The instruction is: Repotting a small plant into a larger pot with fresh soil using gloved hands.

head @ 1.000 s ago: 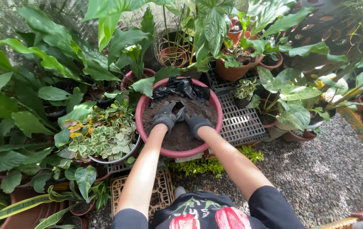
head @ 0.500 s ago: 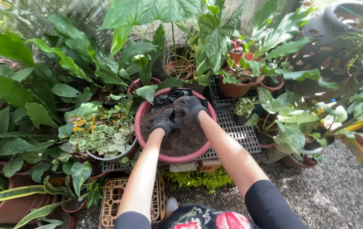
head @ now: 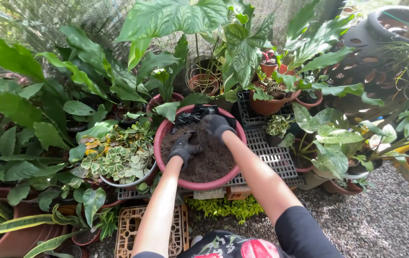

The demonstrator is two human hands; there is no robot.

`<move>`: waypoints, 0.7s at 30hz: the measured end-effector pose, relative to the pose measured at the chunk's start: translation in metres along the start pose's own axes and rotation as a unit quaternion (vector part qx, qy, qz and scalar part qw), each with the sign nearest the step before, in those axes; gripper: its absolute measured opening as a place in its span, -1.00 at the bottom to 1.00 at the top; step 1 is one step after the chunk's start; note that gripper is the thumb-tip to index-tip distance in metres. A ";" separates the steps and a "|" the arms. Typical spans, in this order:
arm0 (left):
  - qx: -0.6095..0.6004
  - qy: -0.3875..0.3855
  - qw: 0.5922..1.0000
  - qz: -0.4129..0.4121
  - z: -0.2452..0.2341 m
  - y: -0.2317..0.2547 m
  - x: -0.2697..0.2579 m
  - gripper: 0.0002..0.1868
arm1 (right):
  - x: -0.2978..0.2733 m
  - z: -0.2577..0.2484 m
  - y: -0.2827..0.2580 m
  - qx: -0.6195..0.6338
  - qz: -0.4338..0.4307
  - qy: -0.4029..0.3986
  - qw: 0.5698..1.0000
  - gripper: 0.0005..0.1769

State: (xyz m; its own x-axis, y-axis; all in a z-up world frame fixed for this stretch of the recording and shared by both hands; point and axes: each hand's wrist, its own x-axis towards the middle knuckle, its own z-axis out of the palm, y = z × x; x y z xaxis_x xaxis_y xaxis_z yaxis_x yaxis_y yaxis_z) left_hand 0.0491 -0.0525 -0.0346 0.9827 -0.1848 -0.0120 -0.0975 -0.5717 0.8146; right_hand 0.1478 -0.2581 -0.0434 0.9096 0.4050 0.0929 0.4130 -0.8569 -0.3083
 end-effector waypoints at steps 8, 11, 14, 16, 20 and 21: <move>0.115 -0.011 0.991 -0.071 0.000 -0.016 0.022 -0.41 | -0.089 -0.026 -0.070 0.039 0.083 -0.197 0.976 0.12; 0.177 -0.048 0.981 -0.060 -0.001 -0.013 0.027 -0.39 | -0.104 -0.024 -0.093 -0.009 0.107 -0.177 0.978 0.24; 0.226 -0.084 0.970 -0.029 0.003 -0.020 0.039 -0.31 | -0.100 0.030 -0.054 0.048 0.107 -0.144 0.983 -0.13; 0.224 -0.098 0.969 -0.027 0.008 -0.024 0.044 -0.29 | -0.089 0.079 -0.010 0.117 0.101 -0.121 0.981 -0.32; 0.161 -0.082 0.983 -0.028 0.006 -0.020 0.049 -0.38 | -0.036 0.162 0.098 0.303 0.162 -0.049 0.938 -0.65; 0.133 -0.080 0.987 -0.049 0.005 -0.022 0.049 -0.39 | -0.021 0.183 0.126 0.551 0.242 -0.040 0.798 -0.69</move>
State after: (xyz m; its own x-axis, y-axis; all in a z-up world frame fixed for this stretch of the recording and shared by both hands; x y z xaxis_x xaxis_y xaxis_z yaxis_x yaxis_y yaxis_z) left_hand 0.0982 -0.0530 -0.0562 0.9543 -0.2290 -0.1919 -0.0611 -0.7784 0.6248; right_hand 0.1727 -0.3166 -0.2572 0.9267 0.1682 -0.3361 -0.3157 -0.1366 -0.9390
